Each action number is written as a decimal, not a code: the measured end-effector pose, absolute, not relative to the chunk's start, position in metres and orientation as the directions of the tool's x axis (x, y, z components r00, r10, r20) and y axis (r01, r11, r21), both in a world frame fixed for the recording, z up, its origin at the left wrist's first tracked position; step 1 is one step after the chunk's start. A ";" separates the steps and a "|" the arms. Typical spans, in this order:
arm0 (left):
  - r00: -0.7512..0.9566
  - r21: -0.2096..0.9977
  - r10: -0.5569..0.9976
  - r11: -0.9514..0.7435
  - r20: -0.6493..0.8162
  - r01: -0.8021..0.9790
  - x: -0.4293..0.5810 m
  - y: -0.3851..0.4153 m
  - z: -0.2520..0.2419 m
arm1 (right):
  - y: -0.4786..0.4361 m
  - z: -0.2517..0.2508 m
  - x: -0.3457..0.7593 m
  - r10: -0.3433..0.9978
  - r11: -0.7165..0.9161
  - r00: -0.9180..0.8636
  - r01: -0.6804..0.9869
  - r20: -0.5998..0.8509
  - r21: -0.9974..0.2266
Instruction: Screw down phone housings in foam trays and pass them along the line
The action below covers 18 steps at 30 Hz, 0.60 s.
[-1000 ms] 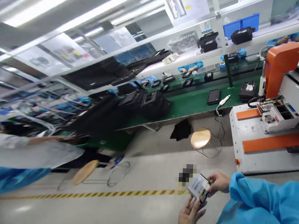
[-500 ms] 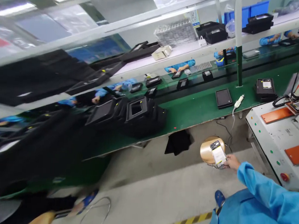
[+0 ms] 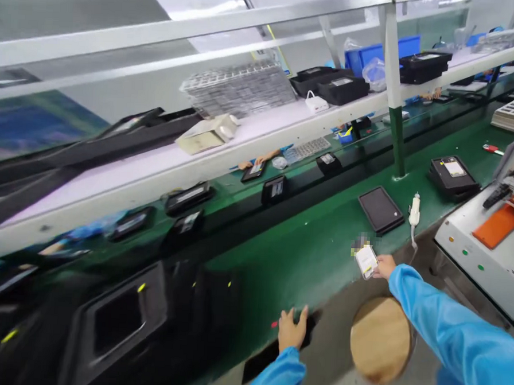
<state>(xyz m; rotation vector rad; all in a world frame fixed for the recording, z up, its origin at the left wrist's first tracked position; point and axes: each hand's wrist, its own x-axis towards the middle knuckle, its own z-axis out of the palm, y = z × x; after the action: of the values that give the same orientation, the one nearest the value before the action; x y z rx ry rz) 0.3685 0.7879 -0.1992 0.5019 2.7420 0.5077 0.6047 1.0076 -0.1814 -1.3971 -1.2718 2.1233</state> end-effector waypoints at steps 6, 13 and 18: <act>-0.990 0.314 0.073 0.949 -0.121 0.032 0.340 0.860 -0.234 | 1.074 -0.210 0.553 0.618 -0.552 -0.398 0.394 -0.678 -0.735; -0.994 0.229 0.031 0.973 -0.101 0.008 0.353 0.872 -0.215 | 1.075 -0.209 0.553 0.695 -0.416 -0.268 0.607 -0.667 -0.677; -0.996 0.220 0.041 0.975 -0.078 0.023 0.354 0.867 -0.215 | 1.067 -0.194 0.547 0.768 -0.331 -0.227 0.660 -0.599 -0.675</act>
<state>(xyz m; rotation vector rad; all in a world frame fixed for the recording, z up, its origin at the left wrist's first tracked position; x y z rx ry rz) 0.3536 0.8672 -0.2150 0.0501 3.0407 0.3367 0.5473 1.0667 -0.1944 -1.8859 -1.7533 1.6152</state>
